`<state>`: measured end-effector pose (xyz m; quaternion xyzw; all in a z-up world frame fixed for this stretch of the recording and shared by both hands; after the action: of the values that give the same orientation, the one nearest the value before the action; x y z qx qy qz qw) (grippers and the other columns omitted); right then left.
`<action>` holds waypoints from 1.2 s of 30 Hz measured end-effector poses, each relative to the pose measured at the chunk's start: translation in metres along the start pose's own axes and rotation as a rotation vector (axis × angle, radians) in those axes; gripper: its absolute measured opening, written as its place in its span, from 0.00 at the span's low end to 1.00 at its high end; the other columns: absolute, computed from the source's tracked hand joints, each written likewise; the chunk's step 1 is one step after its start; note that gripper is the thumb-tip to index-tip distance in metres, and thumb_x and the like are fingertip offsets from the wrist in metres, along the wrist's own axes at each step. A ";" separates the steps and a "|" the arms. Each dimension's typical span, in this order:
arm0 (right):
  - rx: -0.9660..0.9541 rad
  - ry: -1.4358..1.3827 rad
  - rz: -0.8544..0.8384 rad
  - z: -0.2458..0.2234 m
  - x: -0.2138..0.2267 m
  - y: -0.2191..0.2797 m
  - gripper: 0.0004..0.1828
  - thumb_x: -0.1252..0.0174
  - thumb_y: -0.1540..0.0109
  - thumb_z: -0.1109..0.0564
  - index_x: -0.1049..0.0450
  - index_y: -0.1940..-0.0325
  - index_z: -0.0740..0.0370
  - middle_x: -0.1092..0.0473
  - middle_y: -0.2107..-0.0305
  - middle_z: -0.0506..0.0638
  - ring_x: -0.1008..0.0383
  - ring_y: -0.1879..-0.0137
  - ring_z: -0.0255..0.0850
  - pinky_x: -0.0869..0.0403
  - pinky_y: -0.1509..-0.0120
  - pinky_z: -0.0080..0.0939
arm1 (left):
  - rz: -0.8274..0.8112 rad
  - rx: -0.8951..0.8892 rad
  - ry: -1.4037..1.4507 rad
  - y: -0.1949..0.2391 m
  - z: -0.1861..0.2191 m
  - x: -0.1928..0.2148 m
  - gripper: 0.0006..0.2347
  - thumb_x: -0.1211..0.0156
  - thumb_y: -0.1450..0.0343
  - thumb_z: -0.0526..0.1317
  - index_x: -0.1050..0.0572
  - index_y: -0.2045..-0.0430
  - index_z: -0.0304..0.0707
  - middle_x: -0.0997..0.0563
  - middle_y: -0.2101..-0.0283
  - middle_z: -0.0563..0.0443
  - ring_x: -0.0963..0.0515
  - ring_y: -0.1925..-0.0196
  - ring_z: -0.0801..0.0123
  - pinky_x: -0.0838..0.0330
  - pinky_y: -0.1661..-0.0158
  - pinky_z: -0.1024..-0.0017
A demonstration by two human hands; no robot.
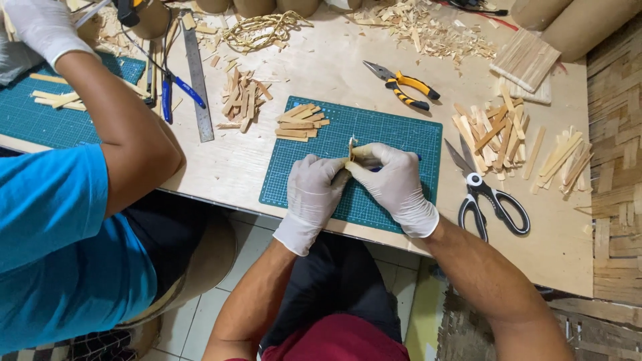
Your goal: Assembling a miniature wooden structure by gluing small sticks together and trimming them with scissors on a cutting mat.
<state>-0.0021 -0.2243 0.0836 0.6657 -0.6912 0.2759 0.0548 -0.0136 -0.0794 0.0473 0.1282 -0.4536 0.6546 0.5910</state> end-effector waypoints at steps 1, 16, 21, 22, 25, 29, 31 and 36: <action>-0.002 0.000 0.005 0.001 0.001 0.000 0.10 0.25 0.46 0.63 0.17 0.62 0.64 0.20 0.72 0.57 0.16 0.66 0.47 0.18 0.62 0.40 | -0.004 -0.005 0.001 -0.001 -0.001 0.000 0.06 0.27 0.37 0.41 0.17 0.70 0.50 0.17 0.74 0.57 0.21 0.63 0.66 0.30 0.58 0.68; 0.198 0.153 0.025 0.005 0.000 -0.001 0.10 0.25 0.45 0.63 0.17 0.62 0.60 0.19 0.70 0.53 0.16 0.64 0.46 0.19 0.60 0.40 | 0.116 0.048 0.516 -0.022 0.012 0.035 0.08 0.30 0.31 0.34 0.16 0.59 0.42 0.13 0.66 0.48 0.12 0.63 0.61 0.18 0.59 0.69; 0.159 0.091 0.040 0.001 0.002 -0.002 0.13 0.24 0.46 0.63 0.18 0.58 0.62 0.19 0.69 0.55 0.16 0.63 0.48 0.19 0.58 0.42 | 0.132 0.070 0.492 -0.027 0.012 0.035 0.06 0.30 0.31 0.31 0.15 0.62 0.38 0.14 0.70 0.44 0.12 0.69 0.60 0.18 0.65 0.70; 0.158 0.091 0.042 0.003 0.002 -0.002 0.13 0.24 0.46 0.63 0.18 0.58 0.62 0.19 0.69 0.55 0.16 0.63 0.48 0.19 0.58 0.42 | 0.131 0.068 0.493 -0.029 0.013 0.036 0.06 0.30 0.31 0.31 0.15 0.62 0.38 0.14 0.70 0.44 0.12 0.69 0.60 0.18 0.65 0.70; 0.125 0.105 0.048 0.010 0.001 -0.002 0.13 0.23 0.47 0.62 0.18 0.61 0.60 0.19 0.71 0.53 0.16 0.64 0.46 0.19 0.59 0.40 | 0.124 0.045 0.418 -0.033 0.020 0.036 0.06 0.29 0.32 0.30 0.15 0.64 0.35 0.14 0.70 0.42 0.12 0.68 0.55 0.18 0.65 0.68; 0.042 0.099 0.048 0.021 0.001 -0.002 0.10 0.23 0.46 0.62 0.18 0.64 0.59 0.19 0.73 0.52 0.16 0.66 0.45 0.19 0.61 0.39 | 0.067 0.017 0.371 -0.039 0.026 0.033 0.06 0.30 0.33 0.30 0.15 0.65 0.38 0.14 0.71 0.44 0.12 0.66 0.55 0.19 0.64 0.68; 0.017 0.091 0.060 0.022 0.004 -0.004 0.10 0.23 0.47 0.62 0.17 0.64 0.59 0.20 0.74 0.51 0.16 0.67 0.44 0.19 0.62 0.38 | 0.035 -0.005 0.366 -0.041 0.025 0.031 0.06 0.30 0.33 0.30 0.15 0.65 0.38 0.14 0.70 0.43 0.13 0.64 0.53 0.19 0.64 0.65; -0.093 0.019 0.068 0.026 0.007 -0.007 0.10 0.24 0.47 0.58 0.17 0.64 0.58 0.20 0.73 0.53 0.17 0.68 0.44 0.20 0.64 0.38 | -0.060 0.101 0.273 -0.031 -0.002 0.010 0.13 0.25 0.38 0.34 0.15 0.60 0.47 0.13 0.67 0.49 0.15 0.60 0.54 0.20 0.56 0.62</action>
<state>0.0113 -0.2419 0.0664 0.6357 -0.7251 0.2514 0.0830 0.0117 -0.0750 0.0669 0.0812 -0.3315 0.6700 0.6592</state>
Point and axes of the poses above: each hand's wrist, its own y-axis away from the middle knuckle, its own x-axis out of the back of the hand, z = x × y, the point moved 7 cm from there along -y, towards the middle knuckle
